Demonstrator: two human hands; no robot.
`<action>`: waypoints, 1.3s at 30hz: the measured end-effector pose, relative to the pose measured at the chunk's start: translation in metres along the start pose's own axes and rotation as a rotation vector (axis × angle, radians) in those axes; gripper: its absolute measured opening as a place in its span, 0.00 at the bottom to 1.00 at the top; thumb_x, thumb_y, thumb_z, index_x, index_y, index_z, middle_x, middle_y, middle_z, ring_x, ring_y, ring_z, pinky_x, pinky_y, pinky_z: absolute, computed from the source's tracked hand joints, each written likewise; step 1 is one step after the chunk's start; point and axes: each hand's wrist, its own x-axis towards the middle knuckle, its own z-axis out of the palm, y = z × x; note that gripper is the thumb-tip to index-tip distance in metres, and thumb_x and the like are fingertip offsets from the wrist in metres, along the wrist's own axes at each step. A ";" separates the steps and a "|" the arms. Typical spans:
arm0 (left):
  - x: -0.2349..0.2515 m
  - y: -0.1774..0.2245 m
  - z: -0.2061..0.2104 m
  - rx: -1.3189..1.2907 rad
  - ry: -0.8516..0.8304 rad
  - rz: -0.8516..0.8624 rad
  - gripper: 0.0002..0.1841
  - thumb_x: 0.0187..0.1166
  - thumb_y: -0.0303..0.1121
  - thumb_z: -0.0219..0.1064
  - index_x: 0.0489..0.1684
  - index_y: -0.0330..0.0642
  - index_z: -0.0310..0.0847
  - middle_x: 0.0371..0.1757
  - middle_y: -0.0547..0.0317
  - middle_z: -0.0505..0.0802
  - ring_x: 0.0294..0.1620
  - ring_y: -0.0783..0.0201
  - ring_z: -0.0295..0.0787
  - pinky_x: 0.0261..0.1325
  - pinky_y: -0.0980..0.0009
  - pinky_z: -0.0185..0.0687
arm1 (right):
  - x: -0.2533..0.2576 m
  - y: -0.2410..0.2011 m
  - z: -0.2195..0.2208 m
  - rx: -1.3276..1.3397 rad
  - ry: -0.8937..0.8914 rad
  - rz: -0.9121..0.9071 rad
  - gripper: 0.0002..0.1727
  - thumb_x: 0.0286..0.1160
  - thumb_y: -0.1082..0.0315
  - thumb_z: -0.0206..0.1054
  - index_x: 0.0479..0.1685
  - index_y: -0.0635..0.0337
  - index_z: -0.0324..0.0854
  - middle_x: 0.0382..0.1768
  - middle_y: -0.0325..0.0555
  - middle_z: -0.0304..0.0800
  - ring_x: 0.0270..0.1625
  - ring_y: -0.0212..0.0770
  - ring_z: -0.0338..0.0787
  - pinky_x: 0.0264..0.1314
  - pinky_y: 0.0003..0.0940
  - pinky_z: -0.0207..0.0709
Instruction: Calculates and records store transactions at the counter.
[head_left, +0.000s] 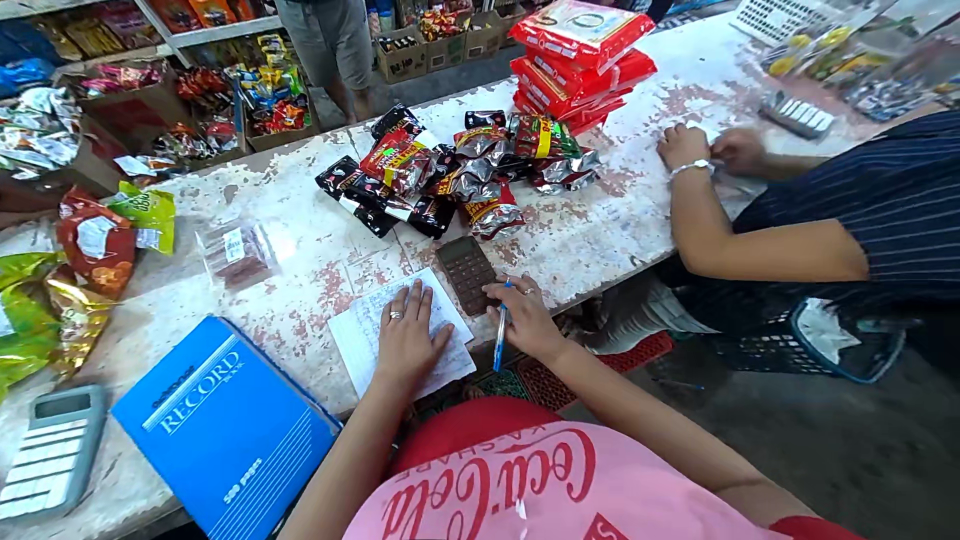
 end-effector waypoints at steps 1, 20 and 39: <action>0.000 0.000 0.000 0.002 0.007 -0.001 0.44 0.86 0.66 0.39 0.94 0.43 0.52 0.95 0.52 0.58 0.95 0.44 0.47 0.91 0.43 0.38 | 0.006 -0.003 0.000 -0.004 0.000 0.003 0.17 0.81 0.61 0.61 0.58 0.60 0.87 0.57 0.48 0.95 0.72 0.63 0.85 0.79 0.76 0.60; 0.004 -0.014 0.028 0.024 0.174 0.043 0.41 0.85 0.66 0.41 0.90 0.48 0.64 0.92 0.54 0.66 0.93 0.45 0.54 0.89 0.43 0.47 | -0.015 0.018 -0.003 0.017 0.060 -0.022 0.17 0.83 0.63 0.60 0.59 0.65 0.85 0.60 0.54 0.93 0.64 0.54 0.92 0.77 0.68 0.70; 0.000 -0.014 0.030 -0.008 0.237 0.083 0.38 0.85 0.64 0.46 0.83 0.46 0.73 0.88 0.55 0.74 0.88 0.45 0.66 0.84 0.42 0.59 | 0.005 -0.022 -0.001 -0.015 -0.133 -0.034 0.17 0.84 0.61 0.59 0.63 0.56 0.86 0.63 0.47 0.92 0.76 0.60 0.82 0.81 0.70 0.62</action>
